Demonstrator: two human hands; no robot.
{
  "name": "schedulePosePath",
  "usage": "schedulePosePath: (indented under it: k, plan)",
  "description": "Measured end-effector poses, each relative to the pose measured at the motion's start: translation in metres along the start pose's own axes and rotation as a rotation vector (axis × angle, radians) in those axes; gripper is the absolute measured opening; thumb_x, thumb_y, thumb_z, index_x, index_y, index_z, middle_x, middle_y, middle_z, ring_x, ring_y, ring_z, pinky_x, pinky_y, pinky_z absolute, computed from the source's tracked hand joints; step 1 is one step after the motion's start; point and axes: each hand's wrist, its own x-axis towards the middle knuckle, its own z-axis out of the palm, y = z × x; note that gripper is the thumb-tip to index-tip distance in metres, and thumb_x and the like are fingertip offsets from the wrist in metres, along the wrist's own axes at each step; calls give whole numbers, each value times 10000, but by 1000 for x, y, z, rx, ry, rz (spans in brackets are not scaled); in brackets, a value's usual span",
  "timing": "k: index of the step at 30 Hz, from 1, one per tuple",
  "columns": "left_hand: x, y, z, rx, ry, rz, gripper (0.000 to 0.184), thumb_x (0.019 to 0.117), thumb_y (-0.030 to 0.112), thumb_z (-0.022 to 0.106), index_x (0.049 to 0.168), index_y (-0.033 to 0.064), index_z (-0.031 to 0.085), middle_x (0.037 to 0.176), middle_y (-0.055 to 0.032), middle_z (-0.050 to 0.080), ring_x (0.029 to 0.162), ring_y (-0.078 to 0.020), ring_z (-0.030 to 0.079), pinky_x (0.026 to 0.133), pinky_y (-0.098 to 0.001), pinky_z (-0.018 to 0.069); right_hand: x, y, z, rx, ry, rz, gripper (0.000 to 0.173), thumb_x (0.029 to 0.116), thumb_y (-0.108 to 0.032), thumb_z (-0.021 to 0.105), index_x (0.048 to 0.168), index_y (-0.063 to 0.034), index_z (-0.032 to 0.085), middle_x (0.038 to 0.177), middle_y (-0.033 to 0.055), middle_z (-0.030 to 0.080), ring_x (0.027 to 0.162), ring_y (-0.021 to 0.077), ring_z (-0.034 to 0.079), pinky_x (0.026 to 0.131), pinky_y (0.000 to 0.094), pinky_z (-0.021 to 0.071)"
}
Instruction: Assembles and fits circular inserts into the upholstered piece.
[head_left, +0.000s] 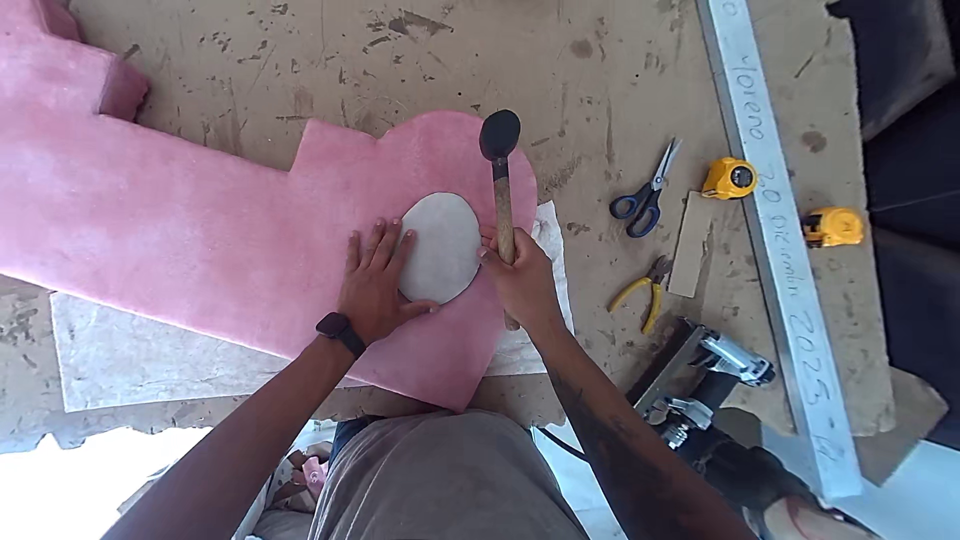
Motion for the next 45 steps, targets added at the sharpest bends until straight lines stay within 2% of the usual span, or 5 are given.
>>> schedulePosePath:
  k: [7, 15, 26, 34, 45]
  plan:
    - [0, 13, 12, 2, 90, -165, 1167, 727, 911, 551, 1640, 235, 285, 1728, 88, 140, 1603, -275, 4, 1242, -684, -13, -50, -20, -59, 109, -207, -141, 255, 1036, -380, 586, 1167, -163, 608, 662, 68, 588, 446, 228, 551, 384, 373, 508]
    - [14, 6, 4, -115, 148, -222, 823, 906, 738, 526, 1562, 247, 448, 1699, 53, 258, 1596, -227, 104, 1270, -623, 38, 12, -16, -41, -278, -87, -270, 435, 942, -443, 718, 1219, -116, 644, 1104, 65, 634, 782, 191, 617, 651, 438, 559]
    - [38, -20, -27, -486, 212, -81, 570, 1052, 518, 471, 1526, 203, 510, 1572, 55, 492, 1564, -171, 240, 1293, -579, 95, 96, -52, -9, 112, -94, -114, 433, 842, -309, 848, 1105, -65, 604, 826, 67, 628, 684, 178, 616, 621, 391, 566]
    - [-16, -25, -13, -357, 186, -57, 550, 1001, 500, 583, 1474, 219, 576, 1606, 45, 443, 1574, -205, 211, 1295, -585, 116, 92, -19, 14, 187, -164, -36, 411, 830, -307, 867, 1047, -86, 597, 773, 64, 587, 627, 180, 562, 558, 361, 510]
    - [-33, 6, 7, -151, 180, -206, 1107, 650, 838, 729, 1532, 212, 495, 1696, -6, 269, 1595, -272, 107, 1270, -648, 38, 98, -20, 21, 113, -170, -87, 390, 825, -309, 869, 1013, -101, 599, 771, 55, 577, 632, 176, 546, 555, 355, 482]
